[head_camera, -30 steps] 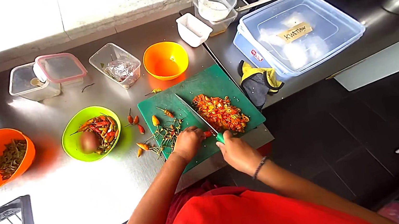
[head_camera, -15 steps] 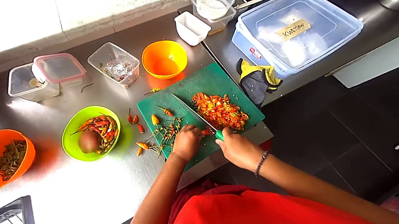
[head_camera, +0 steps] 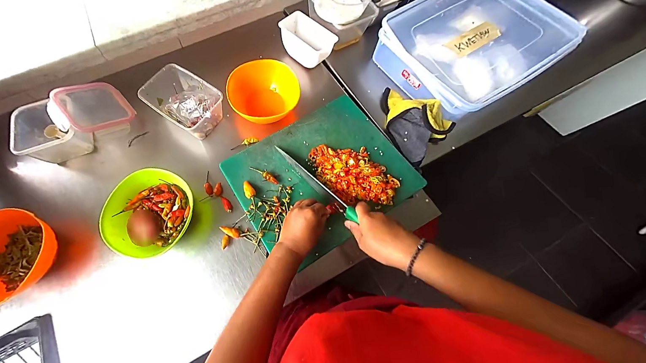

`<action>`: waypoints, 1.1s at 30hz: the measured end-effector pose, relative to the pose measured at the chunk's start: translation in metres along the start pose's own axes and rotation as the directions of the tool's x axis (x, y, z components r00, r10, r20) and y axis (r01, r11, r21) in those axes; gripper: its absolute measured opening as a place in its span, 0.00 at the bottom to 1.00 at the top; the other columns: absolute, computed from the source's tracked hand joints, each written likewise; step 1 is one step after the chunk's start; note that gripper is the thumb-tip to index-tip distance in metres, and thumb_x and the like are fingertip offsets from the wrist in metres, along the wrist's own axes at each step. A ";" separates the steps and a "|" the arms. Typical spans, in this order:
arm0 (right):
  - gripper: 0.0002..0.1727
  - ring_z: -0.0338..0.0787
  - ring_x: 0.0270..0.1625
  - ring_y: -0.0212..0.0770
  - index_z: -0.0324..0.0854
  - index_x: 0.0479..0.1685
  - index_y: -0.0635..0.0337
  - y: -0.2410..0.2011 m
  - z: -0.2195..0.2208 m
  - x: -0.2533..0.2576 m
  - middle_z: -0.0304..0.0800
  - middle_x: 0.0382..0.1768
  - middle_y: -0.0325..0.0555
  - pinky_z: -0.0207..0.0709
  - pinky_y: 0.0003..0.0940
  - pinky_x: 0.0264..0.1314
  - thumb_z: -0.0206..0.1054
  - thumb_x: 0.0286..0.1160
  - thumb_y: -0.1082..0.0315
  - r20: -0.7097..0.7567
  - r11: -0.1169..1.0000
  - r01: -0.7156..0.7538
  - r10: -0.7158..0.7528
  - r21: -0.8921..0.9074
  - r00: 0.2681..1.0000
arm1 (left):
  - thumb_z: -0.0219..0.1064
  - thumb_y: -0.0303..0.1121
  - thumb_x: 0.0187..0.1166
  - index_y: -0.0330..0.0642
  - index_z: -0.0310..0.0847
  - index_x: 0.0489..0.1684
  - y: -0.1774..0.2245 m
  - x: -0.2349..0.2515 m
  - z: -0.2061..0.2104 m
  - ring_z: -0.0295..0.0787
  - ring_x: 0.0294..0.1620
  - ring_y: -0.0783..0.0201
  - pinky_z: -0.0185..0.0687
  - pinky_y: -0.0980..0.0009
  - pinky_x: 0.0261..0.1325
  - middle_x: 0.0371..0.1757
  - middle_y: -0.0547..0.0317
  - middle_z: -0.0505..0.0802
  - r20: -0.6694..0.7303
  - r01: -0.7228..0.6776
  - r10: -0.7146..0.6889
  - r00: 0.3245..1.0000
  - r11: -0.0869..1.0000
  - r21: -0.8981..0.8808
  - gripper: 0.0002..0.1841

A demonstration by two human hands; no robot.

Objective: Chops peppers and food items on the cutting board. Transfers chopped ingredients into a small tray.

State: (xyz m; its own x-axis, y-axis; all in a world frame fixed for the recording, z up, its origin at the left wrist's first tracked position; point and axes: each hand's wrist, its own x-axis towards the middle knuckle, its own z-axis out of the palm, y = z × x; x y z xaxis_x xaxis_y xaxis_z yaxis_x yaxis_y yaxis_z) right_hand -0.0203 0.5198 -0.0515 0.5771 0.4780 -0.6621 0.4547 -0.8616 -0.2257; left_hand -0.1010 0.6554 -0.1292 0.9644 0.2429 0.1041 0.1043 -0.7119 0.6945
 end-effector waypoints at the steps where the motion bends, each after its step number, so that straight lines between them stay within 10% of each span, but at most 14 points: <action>1: 0.23 0.92 0.58 0.60 0.66 0.72 0.67 -0.002 0.000 -0.002 0.89 0.51 0.62 0.83 0.54 0.63 0.49 0.96 0.55 0.000 1.000 -0.009 0.009 -0.003 1.000 | 0.67 0.22 0.79 0.28 0.93 0.39 0.000 0.003 -0.001 0.92 0.59 0.42 0.83 0.50 0.68 0.48 0.38 0.95 0.000 0.010 -0.010 1.000 1.000 0.003 0.08; 33: 0.24 0.92 0.61 0.58 0.66 0.72 0.66 -0.003 0.001 0.003 0.89 0.53 0.62 0.82 0.53 0.65 0.50 0.95 0.53 0.026 0.998 -0.003 0.002 0.059 1.000 | 0.69 0.22 0.76 0.30 0.93 0.38 0.002 0.005 -0.002 0.93 0.57 0.42 0.84 0.50 0.66 0.45 0.40 0.96 -0.004 0.028 -0.028 1.000 0.998 0.053 0.06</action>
State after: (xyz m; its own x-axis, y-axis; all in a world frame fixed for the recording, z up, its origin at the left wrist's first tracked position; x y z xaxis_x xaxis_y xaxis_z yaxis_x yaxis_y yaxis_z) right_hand -0.0209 0.5238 -0.0536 0.5602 0.4718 -0.6809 0.4119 -0.8718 -0.2652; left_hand -0.0960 0.6565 -0.1261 0.9601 0.2655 0.0873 0.1445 -0.7389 0.6582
